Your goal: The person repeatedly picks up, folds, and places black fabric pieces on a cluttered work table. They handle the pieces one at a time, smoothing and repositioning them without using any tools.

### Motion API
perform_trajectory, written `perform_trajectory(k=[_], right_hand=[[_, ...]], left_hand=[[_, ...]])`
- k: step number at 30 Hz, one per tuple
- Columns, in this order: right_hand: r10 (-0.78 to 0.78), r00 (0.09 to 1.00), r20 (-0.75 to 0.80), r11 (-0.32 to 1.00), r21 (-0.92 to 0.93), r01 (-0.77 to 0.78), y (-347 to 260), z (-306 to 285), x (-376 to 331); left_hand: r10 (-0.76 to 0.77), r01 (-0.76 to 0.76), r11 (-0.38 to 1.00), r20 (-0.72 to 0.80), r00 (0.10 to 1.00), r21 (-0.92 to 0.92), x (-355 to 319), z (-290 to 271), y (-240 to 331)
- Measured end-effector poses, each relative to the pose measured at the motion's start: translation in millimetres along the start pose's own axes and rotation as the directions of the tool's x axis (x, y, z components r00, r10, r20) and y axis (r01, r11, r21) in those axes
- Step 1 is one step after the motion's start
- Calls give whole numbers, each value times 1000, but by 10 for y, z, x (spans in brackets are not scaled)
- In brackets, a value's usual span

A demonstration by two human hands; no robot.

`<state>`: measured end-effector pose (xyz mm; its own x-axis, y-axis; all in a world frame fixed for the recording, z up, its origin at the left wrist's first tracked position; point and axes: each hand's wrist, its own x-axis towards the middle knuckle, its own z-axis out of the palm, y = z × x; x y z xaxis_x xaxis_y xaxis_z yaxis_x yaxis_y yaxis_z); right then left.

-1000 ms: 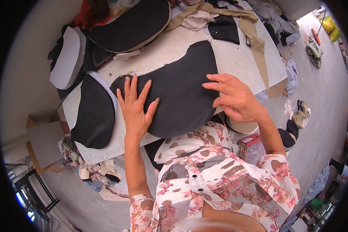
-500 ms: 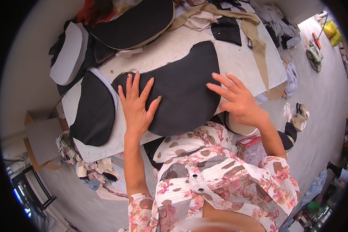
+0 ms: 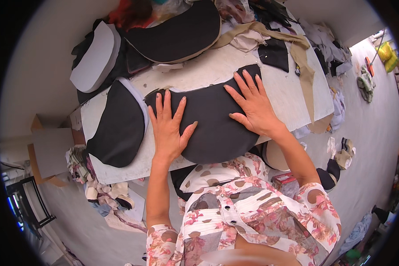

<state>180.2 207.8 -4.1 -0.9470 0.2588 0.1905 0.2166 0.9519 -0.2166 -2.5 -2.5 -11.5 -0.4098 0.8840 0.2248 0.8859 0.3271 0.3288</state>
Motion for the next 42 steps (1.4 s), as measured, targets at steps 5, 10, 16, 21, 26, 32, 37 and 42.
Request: perform_trajectory(k=[5,10,16,21,26,32,37,42], right_hand=[[-10,1000,-6,1000,16,10,-18,-110,47],[-9,929,-370,954,276,119,-41,-271,746],[-22,960,-280,955,278,103,-163,188,2099],[-16,985,-170,988,147,42,-156,434,2474],[-7,989,-148,971,235,43,-73,350,2454],[-220,973,-69,907,352,230,-175,12,2103],[-333,942,-39,869,374,323,-190,-174,1998],[-383,881,-279,782,410,470,-128,-227,2339]], left_hand=[[-10,10,999,7,1000,-35,-11,6,5],[-40,8,972,-131,991,-235,1,-25,-89],[-213,26,933,-492,844,-358,149,-207,-208],[-465,45,737,-458,757,-674,296,-262,-417],[-636,152,-62,156,756,-987,755,-113,-791],[-473,329,-405,503,723,-853,1272,-77,-1006],[-679,34,-74,76,731,-997,1361,77,-982],[-355,-59,725,-446,822,-686,1333,-385,-567]])
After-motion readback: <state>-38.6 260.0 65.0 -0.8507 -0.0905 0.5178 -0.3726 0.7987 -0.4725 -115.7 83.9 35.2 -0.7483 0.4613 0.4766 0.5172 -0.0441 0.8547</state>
